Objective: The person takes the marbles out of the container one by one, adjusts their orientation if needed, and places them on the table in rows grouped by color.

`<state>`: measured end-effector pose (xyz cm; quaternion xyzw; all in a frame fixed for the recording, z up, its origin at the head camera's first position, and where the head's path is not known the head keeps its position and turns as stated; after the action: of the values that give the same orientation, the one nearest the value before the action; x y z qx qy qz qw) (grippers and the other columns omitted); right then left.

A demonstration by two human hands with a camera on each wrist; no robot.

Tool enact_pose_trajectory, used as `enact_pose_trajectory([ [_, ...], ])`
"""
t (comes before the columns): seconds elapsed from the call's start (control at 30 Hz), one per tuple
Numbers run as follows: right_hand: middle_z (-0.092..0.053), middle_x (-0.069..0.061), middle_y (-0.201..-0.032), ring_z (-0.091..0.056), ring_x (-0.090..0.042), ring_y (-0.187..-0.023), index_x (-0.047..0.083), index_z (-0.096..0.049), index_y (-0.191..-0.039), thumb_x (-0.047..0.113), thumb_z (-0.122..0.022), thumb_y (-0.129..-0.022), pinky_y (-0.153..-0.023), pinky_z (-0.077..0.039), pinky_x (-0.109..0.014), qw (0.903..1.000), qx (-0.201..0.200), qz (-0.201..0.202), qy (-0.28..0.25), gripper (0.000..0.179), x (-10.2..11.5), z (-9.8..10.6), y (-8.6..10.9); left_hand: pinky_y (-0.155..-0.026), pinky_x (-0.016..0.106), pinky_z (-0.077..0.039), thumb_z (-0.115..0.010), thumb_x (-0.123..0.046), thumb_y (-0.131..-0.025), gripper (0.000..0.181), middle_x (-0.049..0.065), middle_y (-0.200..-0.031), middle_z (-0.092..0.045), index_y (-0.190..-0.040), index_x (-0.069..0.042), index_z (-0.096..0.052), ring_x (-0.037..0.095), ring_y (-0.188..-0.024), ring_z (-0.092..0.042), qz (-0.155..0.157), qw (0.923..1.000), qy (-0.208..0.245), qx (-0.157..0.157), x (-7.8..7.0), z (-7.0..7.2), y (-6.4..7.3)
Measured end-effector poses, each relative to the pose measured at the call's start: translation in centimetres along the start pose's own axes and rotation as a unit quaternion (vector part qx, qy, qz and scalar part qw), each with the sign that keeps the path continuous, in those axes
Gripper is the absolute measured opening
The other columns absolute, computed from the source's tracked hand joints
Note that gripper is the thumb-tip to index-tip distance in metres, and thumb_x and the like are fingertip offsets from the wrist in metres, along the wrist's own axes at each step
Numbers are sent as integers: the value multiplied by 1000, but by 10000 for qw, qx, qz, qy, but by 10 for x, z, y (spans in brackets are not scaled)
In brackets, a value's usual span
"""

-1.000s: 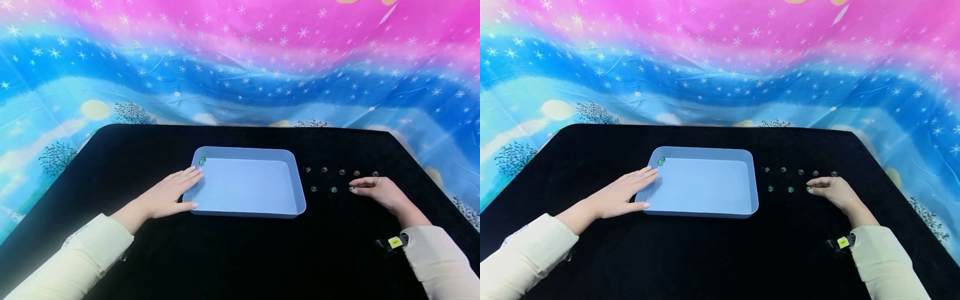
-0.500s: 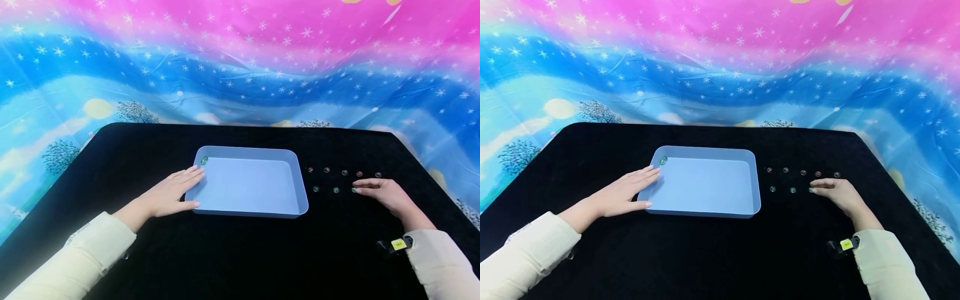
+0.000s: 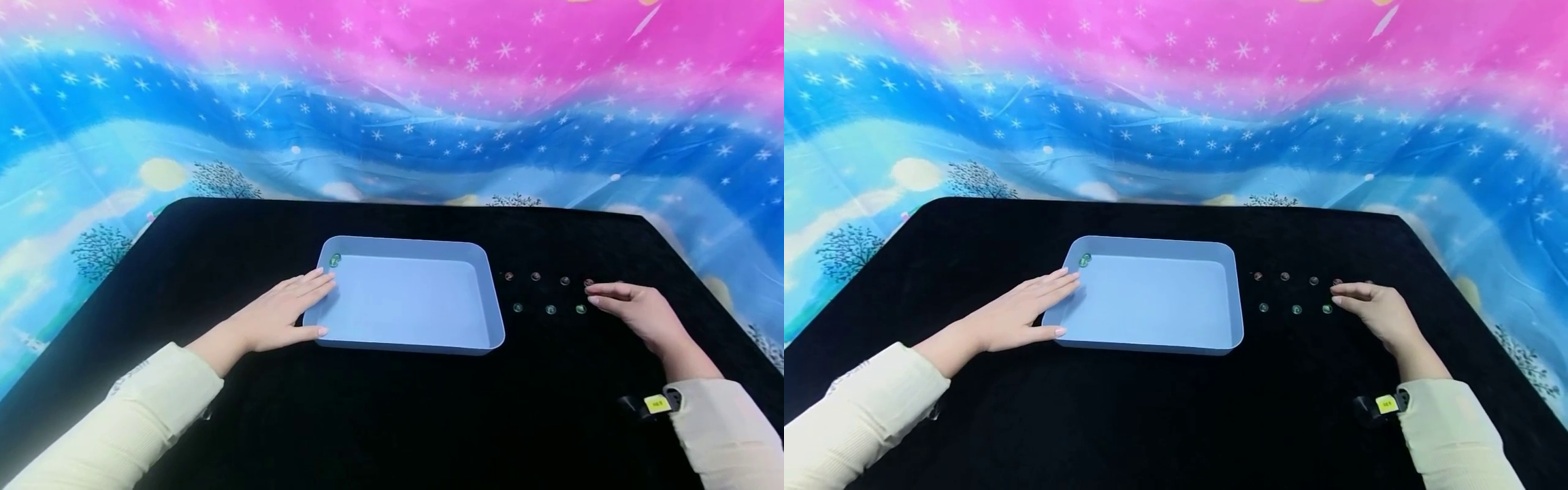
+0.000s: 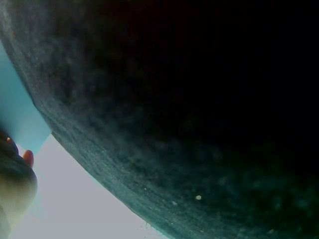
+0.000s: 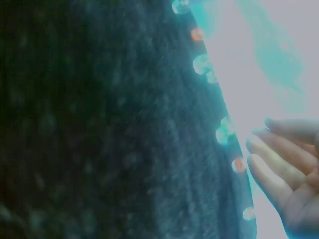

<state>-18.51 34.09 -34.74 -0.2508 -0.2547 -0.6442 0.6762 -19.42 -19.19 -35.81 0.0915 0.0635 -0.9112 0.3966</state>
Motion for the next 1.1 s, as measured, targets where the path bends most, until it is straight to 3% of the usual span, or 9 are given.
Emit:
enact_pose_trajectory([
  [0.07, -49, 28, -99, -41, 14, -88, 0, -57, -110, 33, -55, -83, -64, -38, -10, 9998, -76, 91, -128, 42, 4, 0, 0, -102, 39, -11, -39, -58, -82, 74, -4, -143, -13, -138, -13, -23, 11, -129, -3, -1, 10000, -2, -11, 1, 1, 0],
  [0.13, -49, 30, -95, -41, 17, -85, 0, -57, -110, 31, -56, -84, -64, -38, -10, 9995, -92, 182, -225, 41, 10, -1, -1, -102, 38, -11, -39, -58, -82, 73, -4, -143, -13, -138, -13, -23, 11, -129, -3, -12, 10000, -10, -21, 1, 1, 0],
  [0.37, -57, 23, -94, -47, 10, -85, 2, -58, -109, 29, -57, -83, -65, -39, -12, 9983, -105, 406, -417, 37, 31, -11, -6, -102, 36, -10, -37, -58, -82, 73, -4, -143, -13, -138, -14, -22, 11, -129, -3, -29, 9999, -123, 10, 1, 1, 1],
  [0.57, -59, 14, -101, -50, 4, -90, 9, -59, -111, 33, -58, -82, -69, -39, -13, 9976, -25, 425, -550, 38, 28, -21, -19, -102, 35, -10, -36, -58, -83, 72, -2, -143, -15, -138, -13, -23, 13, -130, -4, -166, 9993, -339, -13, 1, 2, -1],
  [0.73, -61, 7, -102, -52, 2, -90, 3, -58, -110, 30, -58, -82, -70, -41, -15, 9956, 85, 630, -685, 39, 59, -27, -18, -102, 36, -11, -35, -58, -83, 72, 0, -142, -17, -137, -12, -24, 15, -130, -6, -293, 9985, -460, -72, 0, 3, -3],
  [0.83, -61, 10, -99, -52, 3, -88, 1, -58, -109, 27, -59, -82, -70, -42, -15, 9938, 155, 683, -860, 38, 76, -30, -19, -102, 36, -11, -34, -59, -83, 72, 0, -142, -18, -137, -12, -24, 15, -129, -8, -296, 9982, -510, -105, 0, 2, -2],
  [1.1, -60, 12, -100, -54, -1, -85, 3, -59, -109, 27, -57, -83, -68, -43, -17, 9910, 339, 1015, -806, 36, 102, -37, -33, -102, 35, -10, -34, -59, -83, 72, 0, -142, -19, -137, -12, -25, 14, -129, -8, -299, 9972, -673, -145, 1, 1, 0],
])
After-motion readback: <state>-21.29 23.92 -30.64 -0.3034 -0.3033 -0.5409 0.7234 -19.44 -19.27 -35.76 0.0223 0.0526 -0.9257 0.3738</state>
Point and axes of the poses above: each hand's wrist, its own y-axis away from the middle knuckle, its own z-axis out of the back of the hand, x = y × z, the point moved 1 cm from there along -y, towards the middle knuckle
